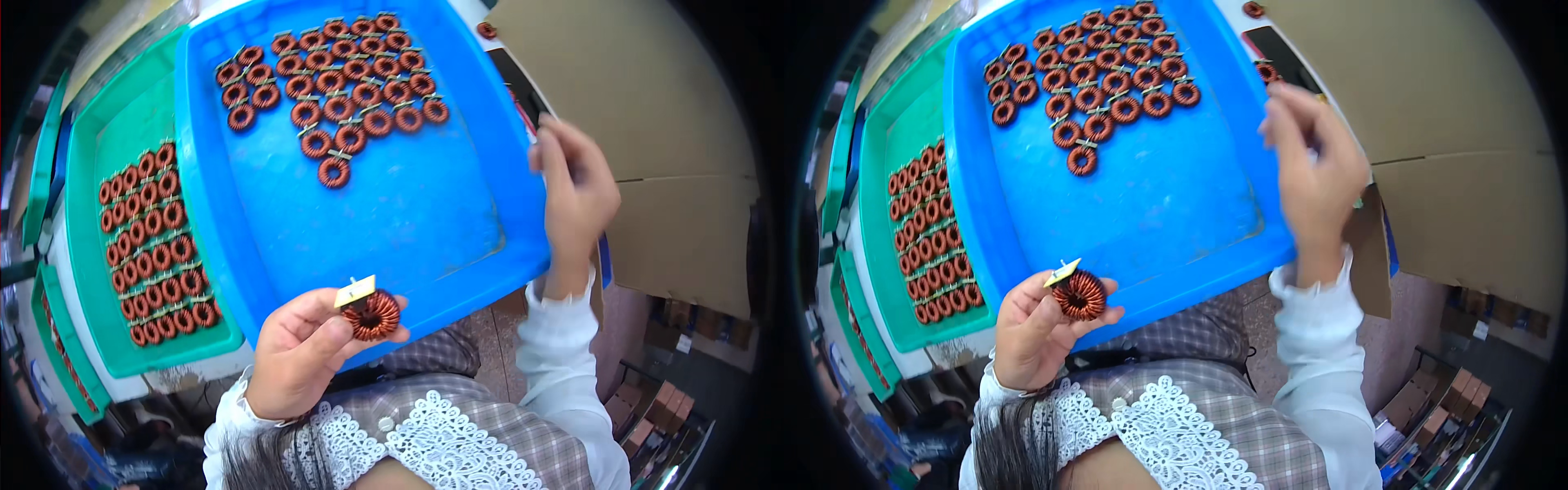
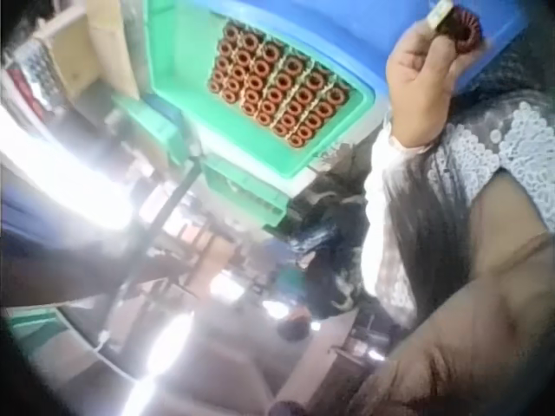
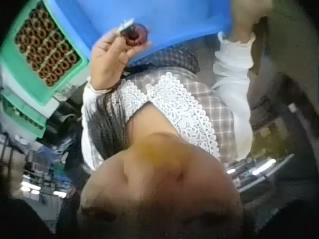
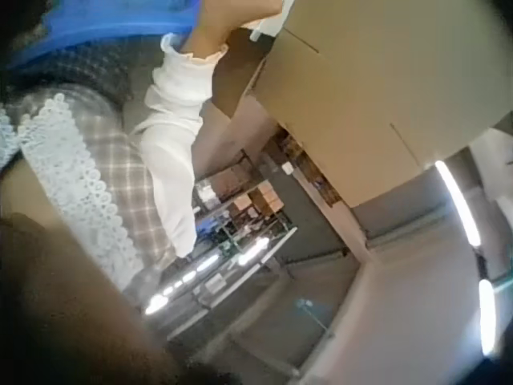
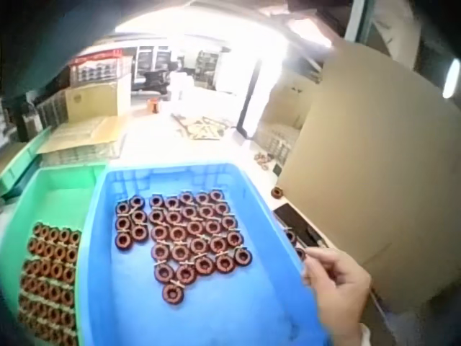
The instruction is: Inspecting and preparing toroidal inductors by cleaning them with a brush and adjusting them with a screwdriver.
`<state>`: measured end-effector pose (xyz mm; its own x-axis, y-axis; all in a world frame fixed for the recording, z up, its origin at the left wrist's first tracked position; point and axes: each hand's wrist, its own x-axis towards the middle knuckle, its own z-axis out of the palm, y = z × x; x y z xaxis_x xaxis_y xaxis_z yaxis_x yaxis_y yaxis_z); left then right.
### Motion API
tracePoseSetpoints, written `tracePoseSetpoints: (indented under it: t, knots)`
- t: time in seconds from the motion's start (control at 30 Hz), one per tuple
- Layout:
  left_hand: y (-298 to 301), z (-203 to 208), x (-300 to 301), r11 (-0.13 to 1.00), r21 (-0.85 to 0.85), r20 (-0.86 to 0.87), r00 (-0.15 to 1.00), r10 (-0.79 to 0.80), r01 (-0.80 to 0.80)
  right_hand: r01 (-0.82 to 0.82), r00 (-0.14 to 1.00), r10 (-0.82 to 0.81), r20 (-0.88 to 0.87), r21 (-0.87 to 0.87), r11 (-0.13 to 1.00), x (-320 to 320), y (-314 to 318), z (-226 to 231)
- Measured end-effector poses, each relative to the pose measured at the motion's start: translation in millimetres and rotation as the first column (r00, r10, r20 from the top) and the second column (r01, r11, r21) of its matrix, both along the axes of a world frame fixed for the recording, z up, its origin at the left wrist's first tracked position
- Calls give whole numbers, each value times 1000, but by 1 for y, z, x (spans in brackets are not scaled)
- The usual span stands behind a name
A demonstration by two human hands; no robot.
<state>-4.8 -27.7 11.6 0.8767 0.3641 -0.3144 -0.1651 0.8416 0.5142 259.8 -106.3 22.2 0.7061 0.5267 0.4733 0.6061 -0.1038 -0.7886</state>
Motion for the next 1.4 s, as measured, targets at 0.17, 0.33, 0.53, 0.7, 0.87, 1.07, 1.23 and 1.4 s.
tracePoseSetpoints:
  t: [0.17, 0.33, 0.53, 0.7, 0.87, 1.07, 1.23, 1.4]
  knots:
    - [-2, 1, 2, 999, 17, -30, 998, -47, 48, 161, 957, -73, 282, -304, 939, 125, -5, -47]
    - [0, 1, 0, 1000, -17, -62, 998, 3, -4, 323, 924, -90, 371, -638, 699, 164, 10, -69]
    - [4, 3, 3, 999, -31, -54, 999, 3, -5, 87, 996, -48, 74, -731, 677, 214, 18, -82]
    - [4, -1, 5, 995, -66, -31, 997, 69, -71, 35, 999, -49, -13, -514, 857, 224, 12, -108]
    - [3, -1, 5, 996, -51, -49, 996, 72, -74, 68, 998, -66, 23, -522, 850, 217, 6, -114]
    - [5, 1, 3, 993, -111, -94, 995, 31, -41, 148, 989, -129, 75, -580, 801, 199, 11, -101]
    - [7, 2, 1, 992, -122, -134, 991, 4, -20, 182, 983, -155, 97, -593, 785, 201, 11, -102]
    - [10, 4, 2, 992, -125, -160, 987, -21, 1, 235, 964, -114, 241, -565, 791, 205, 2, -107]
